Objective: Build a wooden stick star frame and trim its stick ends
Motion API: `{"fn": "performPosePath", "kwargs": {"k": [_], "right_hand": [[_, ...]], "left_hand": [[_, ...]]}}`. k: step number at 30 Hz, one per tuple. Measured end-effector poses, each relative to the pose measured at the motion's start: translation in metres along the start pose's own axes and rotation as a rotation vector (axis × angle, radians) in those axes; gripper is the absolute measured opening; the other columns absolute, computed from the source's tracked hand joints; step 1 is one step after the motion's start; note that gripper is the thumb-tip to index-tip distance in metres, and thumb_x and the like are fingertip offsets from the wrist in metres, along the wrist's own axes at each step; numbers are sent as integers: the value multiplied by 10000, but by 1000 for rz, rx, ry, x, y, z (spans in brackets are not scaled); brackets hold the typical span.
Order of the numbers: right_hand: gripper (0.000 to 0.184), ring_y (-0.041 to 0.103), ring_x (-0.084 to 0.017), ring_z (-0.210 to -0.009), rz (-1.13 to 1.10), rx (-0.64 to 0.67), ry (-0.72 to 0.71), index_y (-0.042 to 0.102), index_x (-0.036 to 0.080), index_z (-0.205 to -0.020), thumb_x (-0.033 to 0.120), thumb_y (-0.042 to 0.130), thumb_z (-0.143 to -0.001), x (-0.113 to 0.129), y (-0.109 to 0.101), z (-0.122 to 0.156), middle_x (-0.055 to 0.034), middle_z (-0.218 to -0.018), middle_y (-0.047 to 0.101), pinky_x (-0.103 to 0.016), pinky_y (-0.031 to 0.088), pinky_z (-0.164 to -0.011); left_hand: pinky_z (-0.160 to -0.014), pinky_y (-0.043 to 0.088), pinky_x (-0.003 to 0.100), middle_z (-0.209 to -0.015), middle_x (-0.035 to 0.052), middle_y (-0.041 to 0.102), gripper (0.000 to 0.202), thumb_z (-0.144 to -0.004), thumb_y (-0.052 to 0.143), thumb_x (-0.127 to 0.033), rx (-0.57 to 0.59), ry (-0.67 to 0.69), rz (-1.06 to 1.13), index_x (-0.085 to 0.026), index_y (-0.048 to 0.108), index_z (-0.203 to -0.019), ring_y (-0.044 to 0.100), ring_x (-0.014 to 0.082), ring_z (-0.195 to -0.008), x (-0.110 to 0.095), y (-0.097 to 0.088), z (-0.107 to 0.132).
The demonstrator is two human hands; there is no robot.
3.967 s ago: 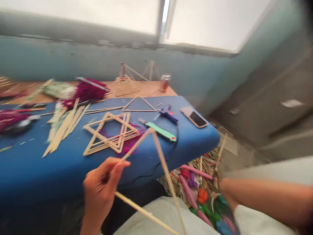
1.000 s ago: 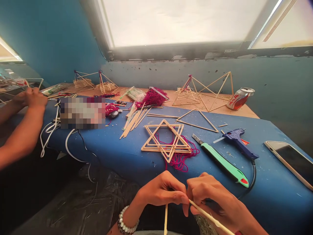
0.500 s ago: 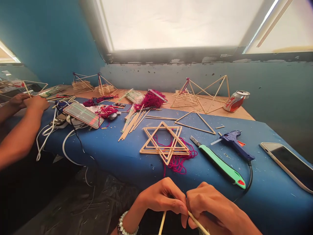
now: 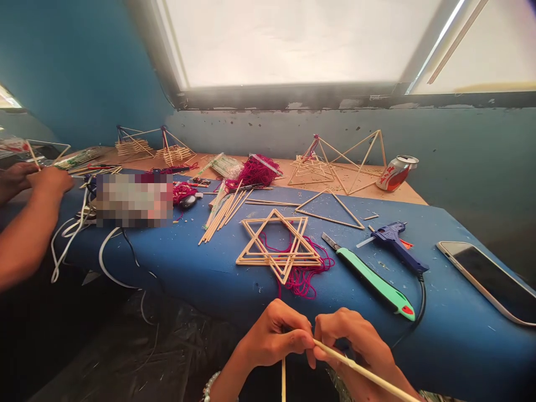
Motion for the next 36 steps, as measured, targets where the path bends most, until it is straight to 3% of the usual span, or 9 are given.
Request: {"fn": "performPosePath", "kwargs": {"k": [4, 7, 11, 20, 26, 32, 36], "right_hand": [[97, 595, -116, -633, 21, -75, 31, 603, 243, -907, 235, 634, -999, 1, 11, -4, 27, -718, 652, -227, 485, -635], [156, 562, -101, -578, -75, -225, 98, 594, 225, -845, 234, 641, -993, 0, 15, -10, 29, -694, 601, -200, 452, -543], [216, 562, -105, -561, -215, -309, 192, 606, 207, -781, 264, 664, -980, -3, 22, -15, 20, -689, 570, -193, 457, -503], [167, 580, -104, -629, -397, -329, 263, 598, 217, -856, 287, 664, -992, -13, 34, -9, 24, -737, 559, -190, 471, -549], [105, 595, -95, -585, -487, -347, 342, 671, 244, -1006, 330, 713, -964, -20, 39, -14, 22, -760, 621, -162, 363, -417], [226, 585, -104, -512, -419, -391, 365, 716, 192, -780, 372, 780, -901, -19, 34, -23, 1, -642, 660, -180, 372, -388], [242, 571, -95, -523, -413, -414, 393, 709, 189, -773, 384, 790, -892, -21, 34, -23, 1, -666, 675, -181, 391, -407]], "left_hand": [[-430, 264, 213, -519, 32, 540, 693, -868, 647, -771, -57, -10, 29, -136, 583, -597, 360, 61, -437, -3, -6, -1], [-429, 238, 208, -515, -2, 471, 662, -898, 642, -727, -85, -21, 28, -131, 591, -614, 317, 52, -442, -6, -11, -1], [-462, 242, 211, -527, -20, 417, 623, -938, 636, -663, -141, -25, -19, -118, 628, -637, 315, 56, -479, -10, -18, 1], [-494, 228, 226, -542, -14, 433, 593, -965, 635, -611, -248, 3, -126, -103, 671, -661, 341, 66, -510, -21, -22, 7], [-479, 232, 220, -529, -9, 459, 606, -975, 602, -627, -278, 1, -139, -113, 646, -657, 321, 64, -486, -26, -25, 7], [-498, 249, 219, -558, -4, 490, 583, -992, 593, -606, -337, 4, -188, -103, 719, -724, 331, 71, -518, -31, -29, 10], [-505, 261, 212, -597, 2, 533, 546, -1000, 604, -571, -368, 17, -240, -104, 730, -744, 348, 68, -536, -35, -29, 12]]}}
Point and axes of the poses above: each hand's wrist, its own z-axis away from the middle knuckle, its own y-axis out of the palm, x = y × z, the point moved 6 cm from there along -z, towards the middle knuckle
